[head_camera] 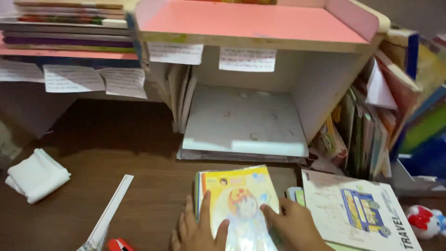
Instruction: Organizing books and notebooks on a shelf and cutting out pages from a notebook.
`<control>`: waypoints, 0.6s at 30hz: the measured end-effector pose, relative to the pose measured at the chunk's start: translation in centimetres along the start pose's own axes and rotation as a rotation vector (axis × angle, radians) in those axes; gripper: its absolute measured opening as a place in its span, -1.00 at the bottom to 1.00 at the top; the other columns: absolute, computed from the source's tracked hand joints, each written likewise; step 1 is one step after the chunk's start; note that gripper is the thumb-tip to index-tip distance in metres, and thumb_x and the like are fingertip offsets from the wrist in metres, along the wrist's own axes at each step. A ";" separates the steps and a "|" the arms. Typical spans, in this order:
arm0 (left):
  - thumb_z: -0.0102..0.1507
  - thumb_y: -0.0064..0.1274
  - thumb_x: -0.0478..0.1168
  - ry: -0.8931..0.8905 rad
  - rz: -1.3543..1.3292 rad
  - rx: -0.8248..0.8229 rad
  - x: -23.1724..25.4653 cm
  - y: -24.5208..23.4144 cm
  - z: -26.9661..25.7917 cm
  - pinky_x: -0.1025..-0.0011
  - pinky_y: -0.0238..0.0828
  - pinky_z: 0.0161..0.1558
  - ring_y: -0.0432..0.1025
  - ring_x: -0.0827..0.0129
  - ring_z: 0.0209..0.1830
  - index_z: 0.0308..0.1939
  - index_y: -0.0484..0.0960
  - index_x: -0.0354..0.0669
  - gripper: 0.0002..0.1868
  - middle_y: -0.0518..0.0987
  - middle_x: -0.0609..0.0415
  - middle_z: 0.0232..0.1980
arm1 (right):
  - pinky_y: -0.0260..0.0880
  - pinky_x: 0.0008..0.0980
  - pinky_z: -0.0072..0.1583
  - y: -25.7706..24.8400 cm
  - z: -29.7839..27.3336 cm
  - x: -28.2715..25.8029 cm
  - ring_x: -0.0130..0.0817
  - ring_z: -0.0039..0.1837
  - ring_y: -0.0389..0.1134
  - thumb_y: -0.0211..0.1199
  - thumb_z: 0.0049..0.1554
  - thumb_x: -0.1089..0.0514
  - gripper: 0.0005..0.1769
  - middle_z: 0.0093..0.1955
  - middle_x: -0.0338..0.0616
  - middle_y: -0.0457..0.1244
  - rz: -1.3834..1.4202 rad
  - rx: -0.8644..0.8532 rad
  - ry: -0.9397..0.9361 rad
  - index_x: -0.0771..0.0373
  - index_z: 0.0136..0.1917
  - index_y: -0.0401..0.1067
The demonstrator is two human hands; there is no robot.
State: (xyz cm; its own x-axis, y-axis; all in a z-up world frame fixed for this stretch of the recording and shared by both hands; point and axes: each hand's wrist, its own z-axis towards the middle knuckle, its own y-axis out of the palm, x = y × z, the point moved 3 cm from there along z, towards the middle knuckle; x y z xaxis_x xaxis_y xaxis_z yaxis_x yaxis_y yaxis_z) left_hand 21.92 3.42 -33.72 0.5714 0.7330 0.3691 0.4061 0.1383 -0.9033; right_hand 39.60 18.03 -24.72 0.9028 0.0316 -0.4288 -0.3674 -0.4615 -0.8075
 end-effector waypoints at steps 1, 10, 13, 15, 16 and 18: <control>0.21 -0.11 0.44 0.005 0.009 -0.006 0.7 -0.4 -0.3 -0.48 -0.09 0.33 -0.17 -0.17 0.58 0.58 -0.26 0.66 -0.05 -0.30 -0.08 0.66 | 0.42 -0.39 -0.12 -0.4 -0.8 0.0 -0.34 -0.26 0.43 0.33 0.09 -0.28 -0.52 -0.35 -0.13 0.37 0.007 -0.003 0.009 0.19 -0.26 0.54; 0.23 0.18 0.27 -0.322 -0.377 -0.224 7.3 -8.6 1.2 -0.31 -0.42 0.58 -0.41 0.02 0.71 0.42 0.26 0.52 -0.29 -0.24 0.11 0.69 | 0.28 -0.43 -0.25 -11.6 -2.2 -4.8 -0.33 -0.32 0.31 0.22 0.19 0.23 -0.69 -0.25 -0.01 0.49 0.571 0.241 -0.159 0.30 0.11 0.69; 0.22 0.22 -0.01 -0.196 -0.899 -0.068 6.6 -11.4 2.3 0.50 0.57 -0.05 0.66 0.43 -0.18 0.02 0.72 0.02 -0.67 0.79 0.13 -0.11 | 0.32 -0.35 -0.19 -15.9 -3.8 -8.7 -0.20 -0.23 0.34 0.21 0.18 0.35 -0.66 -0.12 0.23 0.48 0.875 0.213 -0.295 0.54 0.15 0.64; 0.22 0.00 -0.56 0.086 -1.770 -0.096 6.8 -16.6 2.4 0.15 0.54 -0.14 0.60 -0.15 -0.19 0.20 0.47 -0.60 -0.57 0.70 -0.64 0.01 | 0.33 -0.28 -0.25 -18.9 -6.4 -12.2 -0.11 -0.23 0.37 0.19 0.18 0.34 -0.65 -0.09 0.28 0.47 0.902 0.220 -0.278 0.44 0.18 0.63; 0.22 0.00 -0.56 0.099 -1.767 -0.083 7.6 -20.4 1.6 0.15 0.54 -0.14 0.60 -0.15 -0.19 0.20 0.47 -0.60 -0.57 0.70 -0.64 0.01 | 0.33 -0.28 -0.25 -19.7 -6.5 -13.3 -0.11 -0.23 0.37 0.19 0.18 0.34 -0.65 -0.09 0.28 0.47 0.910 0.217 -0.292 0.44 0.18 0.63; 0.30 -0.09 -0.49 0.019 -1.736 0.038 8.7 -28.1 -0.3 0.17 0.37 -0.10 0.48 -0.10 -0.19 0.19 0.53 -0.56 -0.63 0.66 -0.56 -0.04 | 0.14 -0.50 -0.24 -21.6 -7.3 -16.4 -0.41 -0.24 0.21 0.12 0.28 0.23 -0.65 -0.17 -0.02 0.40 0.945 0.232 -0.546 0.41 0.15 0.66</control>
State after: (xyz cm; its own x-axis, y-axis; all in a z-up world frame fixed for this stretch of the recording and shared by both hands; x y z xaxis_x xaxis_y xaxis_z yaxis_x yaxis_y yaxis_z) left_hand 15.73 5.75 -5.09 -0.4680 -0.2810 0.8378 0.4903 0.7062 0.5108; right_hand 34.34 21.01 2.74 0.0396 0.1676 -0.9851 -0.9389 -0.3309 -0.0941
